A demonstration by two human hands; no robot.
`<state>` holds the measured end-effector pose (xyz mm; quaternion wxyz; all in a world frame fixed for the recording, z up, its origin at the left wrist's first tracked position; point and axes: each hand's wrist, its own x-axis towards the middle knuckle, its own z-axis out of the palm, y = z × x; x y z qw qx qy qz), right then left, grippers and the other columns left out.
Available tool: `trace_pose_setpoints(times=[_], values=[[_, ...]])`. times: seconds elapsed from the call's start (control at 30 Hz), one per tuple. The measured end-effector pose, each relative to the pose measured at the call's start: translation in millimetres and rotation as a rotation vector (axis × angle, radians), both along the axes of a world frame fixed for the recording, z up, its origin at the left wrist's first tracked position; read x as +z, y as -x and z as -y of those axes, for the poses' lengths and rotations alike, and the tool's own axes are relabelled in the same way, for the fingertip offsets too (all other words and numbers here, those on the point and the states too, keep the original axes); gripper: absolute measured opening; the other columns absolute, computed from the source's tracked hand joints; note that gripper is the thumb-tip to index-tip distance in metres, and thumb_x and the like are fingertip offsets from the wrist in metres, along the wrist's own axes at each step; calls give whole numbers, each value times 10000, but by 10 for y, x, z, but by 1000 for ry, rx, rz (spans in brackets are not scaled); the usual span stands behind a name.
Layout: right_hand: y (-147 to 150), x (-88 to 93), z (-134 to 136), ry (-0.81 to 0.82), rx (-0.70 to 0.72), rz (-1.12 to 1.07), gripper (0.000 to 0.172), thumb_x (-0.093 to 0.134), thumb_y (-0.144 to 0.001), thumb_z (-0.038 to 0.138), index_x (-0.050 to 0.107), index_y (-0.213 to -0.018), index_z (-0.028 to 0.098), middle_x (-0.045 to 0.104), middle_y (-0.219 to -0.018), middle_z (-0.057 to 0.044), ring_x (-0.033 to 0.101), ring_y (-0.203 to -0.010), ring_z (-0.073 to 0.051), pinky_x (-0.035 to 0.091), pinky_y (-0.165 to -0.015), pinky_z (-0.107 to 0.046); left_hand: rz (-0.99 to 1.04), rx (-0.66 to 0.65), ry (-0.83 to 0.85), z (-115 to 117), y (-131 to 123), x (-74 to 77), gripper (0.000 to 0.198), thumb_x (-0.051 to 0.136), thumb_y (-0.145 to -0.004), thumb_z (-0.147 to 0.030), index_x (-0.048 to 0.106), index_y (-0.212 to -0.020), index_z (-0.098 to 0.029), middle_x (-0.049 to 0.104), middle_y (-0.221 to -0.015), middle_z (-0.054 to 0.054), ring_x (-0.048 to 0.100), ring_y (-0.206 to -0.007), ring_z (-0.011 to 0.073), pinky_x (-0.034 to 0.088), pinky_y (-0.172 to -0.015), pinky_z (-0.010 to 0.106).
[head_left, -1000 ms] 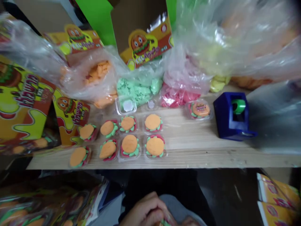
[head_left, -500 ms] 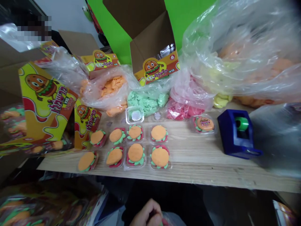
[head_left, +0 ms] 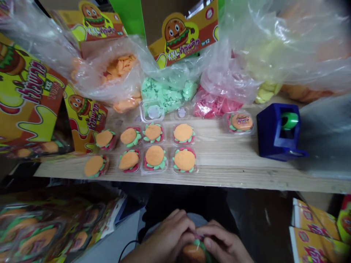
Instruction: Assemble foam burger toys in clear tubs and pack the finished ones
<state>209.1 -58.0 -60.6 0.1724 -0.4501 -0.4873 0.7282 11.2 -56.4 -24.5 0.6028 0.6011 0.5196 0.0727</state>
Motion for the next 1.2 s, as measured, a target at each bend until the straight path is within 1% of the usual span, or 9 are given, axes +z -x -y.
trace_pose_setpoints(times=[0.17,0.3,0.43,0.63,0.77,0.93,1.03,1.1,1.2], values=[[77,-83,135,27,-261,42,171,649,-714,361,709,-841,265,615,-720,-15,581,-682,-158,468,-637,-248,-17,346,105,159,29,-102,202,348,-894,-298,479,-785,-189,492,-788,-4,481,-760,128,385,-707,224],[65,88,12,53,-255,110,158,600,-764,349,689,-821,233,608,-769,-28,584,-736,-160,465,-663,-237,33,529,158,240,28,-128,181,359,-892,-327,497,-890,-209,537,-850,-1,508,-812,140,408,-747,234],[3,272,-224,-29,-79,163,192,504,-836,321,669,-833,224,588,-811,-39,581,-789,-168,452,-705,-255,170,442,161,173,-16,-114,210,369,-889,-282,527,-1012,-221,580,-994,21,513,-962,163,383,-860,264],[-38,156,-100,-122,42,154,179,488,-849,275,660,-862,229,576,-806,-35,578,-774,-158,432,-682,-241,167,298,114,169,32,-155,220,342,-903,-287,539,-878,-191,524,-860,13,515,-831,127,386,-759,223],[0,88,6,-59,-9,134,178,505,-841,280,676,-836,232,586,-792,-36,581,-779,-159,435,-697,-239,169,283,181,221,79,-174,213,343,-906,-310,519,-866,-196,508,-828,-2,498,-807,119,377,-738,210],[7,-92,194,-26,-294,6,177,644,-732,334,667,-895,268,570,-801,-21,573,-759,-160,470,-668,-236,118,386,201,322,93,-212,206,359,-896,-347,496,-857,-197,490,-801,-10,478,-776,124,376,-708,212],[3,-140,282,-45,-346,-16,162,652,-730,301,677,-888,275,585,-813,-28,579,-779,-162,479,-693,-243,81,404,187,323,105,-214,210,339,-902,-344,484,-857,-198,486,-799,-5,482,-777,128,380,-704,218],[24,-105,291,-54,-321,13,141,626,-759,256,685,-885,280,604,-799,-29,591,-774,-155,482,-696,-238,85,327,133,258,113,-179,199,331,-910,-314,491,-874,-201,496,-830,3,490,-804,128,379,-729,224],[103,-20,252,-111,-257,29,141,621,-761,214,695,-865,274,625,-756,-23,605,-730,-144,481,-666,-223,89,77,-7,105,108,-87,173,358,-907,-274,515,-877,-205,508,-862,13,475,-835,133,365,-750,229]])
